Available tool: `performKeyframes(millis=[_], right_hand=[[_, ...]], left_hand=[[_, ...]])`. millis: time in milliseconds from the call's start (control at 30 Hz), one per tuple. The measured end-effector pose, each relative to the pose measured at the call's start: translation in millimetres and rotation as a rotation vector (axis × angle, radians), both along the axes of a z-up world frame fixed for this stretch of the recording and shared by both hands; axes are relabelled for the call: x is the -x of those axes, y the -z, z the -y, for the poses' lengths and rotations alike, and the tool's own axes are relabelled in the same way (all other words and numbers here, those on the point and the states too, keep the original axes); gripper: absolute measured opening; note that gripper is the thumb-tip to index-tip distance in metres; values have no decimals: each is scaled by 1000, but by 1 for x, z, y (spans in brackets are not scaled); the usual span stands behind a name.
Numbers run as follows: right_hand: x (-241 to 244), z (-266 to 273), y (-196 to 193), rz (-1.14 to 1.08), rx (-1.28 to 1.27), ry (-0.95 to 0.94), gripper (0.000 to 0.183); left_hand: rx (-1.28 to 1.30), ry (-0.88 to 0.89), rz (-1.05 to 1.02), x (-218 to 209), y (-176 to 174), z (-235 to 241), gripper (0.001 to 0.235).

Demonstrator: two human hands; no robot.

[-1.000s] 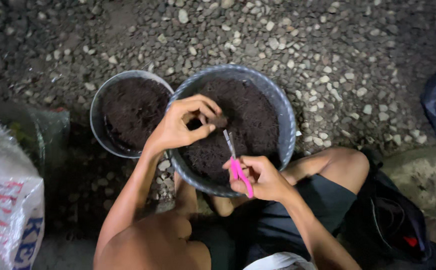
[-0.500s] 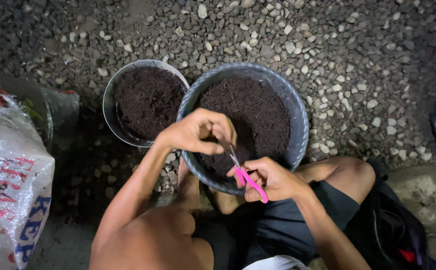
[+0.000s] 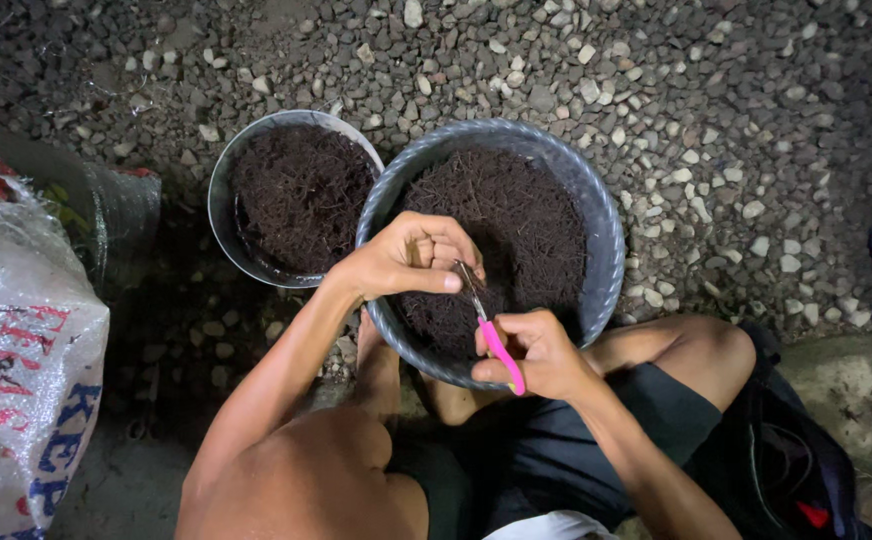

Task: The person sits on a gravel surface and uses pink-handled scissors to cut dark fibrous material from a large metal bowl into a smaller metal bowl. The person repeatedly picks up clumps of material, cuts them, and transfers the pieces.

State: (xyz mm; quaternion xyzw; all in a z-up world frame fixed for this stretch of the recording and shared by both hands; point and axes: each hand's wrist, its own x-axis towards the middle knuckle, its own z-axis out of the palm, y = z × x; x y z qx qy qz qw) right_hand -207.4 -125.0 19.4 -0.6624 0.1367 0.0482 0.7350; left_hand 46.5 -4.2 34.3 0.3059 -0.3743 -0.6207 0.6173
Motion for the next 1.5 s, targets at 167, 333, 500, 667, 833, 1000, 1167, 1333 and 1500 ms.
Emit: performKeyframes(millis=[167,333,500,667,833,1000,1167,1333,1500], right_hand=[[-10,-5,-12,-48,-68,-39,30],[-16,4,-13,44,-63,-123,43],[-5,-4,3,78,35,28,21],[-11,-7,4,-34,-54,23,26],[-16,5,-15,85,-198,-171,59],[-11,0,-21,52,-232,-199,62],[-9,-2,-17,22,-147,-229,50],[-19,0,-16,-30,-109,-115,47],[-21,11,-20,0,1,-40,50]], left_hand=[[-57,-6,14,4,5,-1,22],[-44,49,14,8,5,-1,31],[-18,-29,-43,8,1,0,39],[-53,-109,15,10,1,0,38],[-17,-119,-69,13,0,-2,46],[12,-157,-78,15,2,-5,45],[-44,-247,-97,17,10,-4,33],[-41,-301,-138,18,10,-2,26],[-40,-204,-16,15,6,-3,33]])
